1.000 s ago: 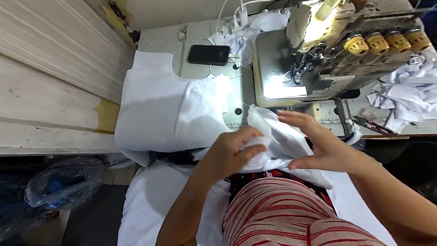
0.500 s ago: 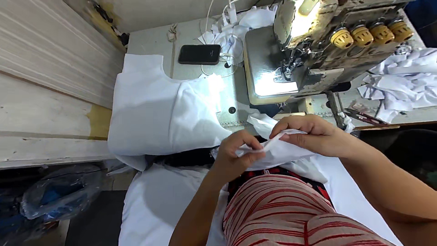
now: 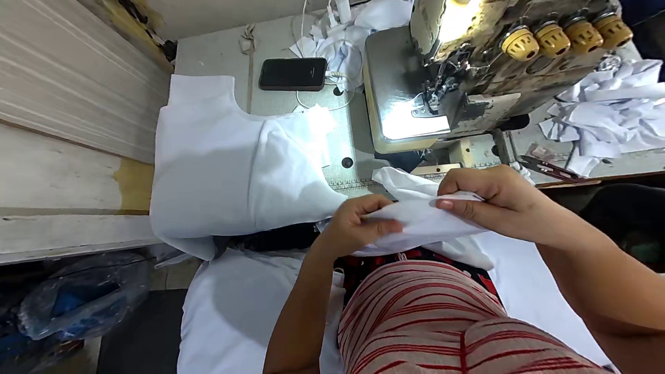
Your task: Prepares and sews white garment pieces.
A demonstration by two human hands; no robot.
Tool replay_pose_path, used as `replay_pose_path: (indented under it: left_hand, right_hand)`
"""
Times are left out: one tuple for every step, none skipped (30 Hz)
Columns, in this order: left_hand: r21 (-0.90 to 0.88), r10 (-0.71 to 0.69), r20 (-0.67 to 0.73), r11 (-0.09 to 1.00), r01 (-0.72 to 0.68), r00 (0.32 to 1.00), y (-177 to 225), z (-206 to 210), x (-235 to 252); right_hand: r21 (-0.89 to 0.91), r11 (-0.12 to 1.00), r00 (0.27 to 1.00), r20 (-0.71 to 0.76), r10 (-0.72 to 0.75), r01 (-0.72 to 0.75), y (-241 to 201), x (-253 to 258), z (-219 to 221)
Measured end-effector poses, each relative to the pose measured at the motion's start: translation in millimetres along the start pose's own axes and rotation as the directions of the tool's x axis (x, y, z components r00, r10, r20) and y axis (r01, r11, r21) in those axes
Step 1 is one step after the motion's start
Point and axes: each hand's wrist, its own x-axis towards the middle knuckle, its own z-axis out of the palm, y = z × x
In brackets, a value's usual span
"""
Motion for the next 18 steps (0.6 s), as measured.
replay_pose_path:
  left_hand:
    - [0.036, 0.015, -0.031, 0.999, -0.014, 0.999, 0.3, -2.7, 2.1]
    - [0.054, 0.019, -0.045, 0.998, -0.017, 0.999, -0.7, -5.4, 3.7]
    - [0.053, 0.001, -0.039, 0.999, 0.002, 0.999, -2.0, -7.3, 4.1]
    - [0.031, -0.031, -0.016, 0.999, 0.032, 0.999, -3.5, -8.3, 3.1]
    - [-0.002, -0.065, 0.007, 0.998, 0.065, 0.998, -5.2, -7.8, 1.3]
    - [-0.036, -0.088, 0.022, 0.995, 0.089, 0.996, -7.6, -6.8, -0.8]
    - [-0.064, -0.100, 0.026, 0.993, 0.101, 0.995, -10.6, -5.9, -2.8]
    - [-0.080, -0.101, 0.011, 0.992, 0.101, 0.995, -14.0, -4.9, -4.4]
    - [-0.079, -0.091, -0.018, 0.993, 0.089, 0.996, -16.7, -3.9, -5.2]
    - [-0.061, -0.071, -0.053, 0.996, 0.067, 0.996, -18.5, -2.7, -4.8]
    - [-0.035, -0.046, -0.091, 0.998, 0.043, 0.995, -19.3, -0.7, -3.6]
    - [-0.006, -0.018, -0.122, 1.000, 0.017, 0.992, -19.3, 2.4, -1.8]
    - [0.018, 0.013, -0.142, 1.000, -0.010, 0.990, -18.6, 6.4, 0.4]
    - [0.038, 0.044, -0.153, 0.999, -0.038, 0.987, -17.9, 10.8, 2.6]
    - [0.054, 0.068, -0.161, 0.997, -0.060, 0.985, -17.1, 14.7, 4.8]
    - [0.058, 0.074, -0.168, 0.996, -0.065, 0.983, -16.4, 17.3, 6.7]
    - [0.049, 0.052, -0.168, 0.998, -0.045, 0.984, -15.3, 17.7, 7.8]
    - [0.019, -0.002, -0.149, 1.000, 0.005, 0.989, -13.9, 15.2, 7.4]
  right_hand:
    - [-0.012, 1.000, 1.000, -0.024, 0.010, -0.010, 2.2, -1.3, 0.5]
    - [-0.016, 1.000, 0.999, -0.047, 0.019, -0.020, 4.6, -2.5, 1.8]
    - [-0.017, 0.999, 0.997, -0.067, 0.026, -0.027, 6.9, -3.2, 3.4]
    - [-0.014, 0.999, 0.996, -0.085, 0.031, -0.033, 9.3, -3.9, 5.0]
    - [-0.009, 0.999, 0.994, -0.101, 0.038, -0.039, 11.7, -4.7, 6.3]
    - [-0.003, 0.999, 0.992, -0.115, 0.044, -0.045, 13.9, -5.2, 7.2]
    - [0.005, 0.999, 0.991, -0.123, 0.054, -0.054, 15.9, -6.0, 8.0]
    - [0.014, 0.998, 0.990, -0.123, 0.065, -0.063, 18.0, -6.8, 9.2]
    - [0.026, 0.997, 0.990, -0.113, 0.078, -0.075, 20.0, -7.6, 10.8]
    - [0.045, 0.995, 0.992, -0.088, 0.095, -0.092, 21.6, -8.4, 12.8]
    - [0.077, 0.990, 0.992, -0.045, 0.118, -0.114, 22.8, -9.2, 15.2]
    - [0.119, 0.983, 0.990, 0.018, 0.138, -0.139, 23.8, -10.1, 18.0]
    - [0.165, 0.973, 0.985, 0.084, 0.150, -0.162, 25.1, -10.6, 21.5]
    - [0.209, 0.962, 0.980, 0.124, 0.155, -0.179, 26.7, -10.4, 26.1]
    - [0.240, 0.954, 0.980, 0.122, 0.155, -0.181, 28.1, -9.9, 31.6]
    - [0.250, 0.954, 0.986, 0.083, 0.147, -0.163, 29.5, -9.4, 36.6]
    - [0.249, 0.959, 0.990, 0.034, 0.133, -0.138, 29.8, -8.8, 39.4]
    - [0.243, 0.964, 0.993, -0.009, 0.116, -0.111, 29.1, -8.1, 40.0]
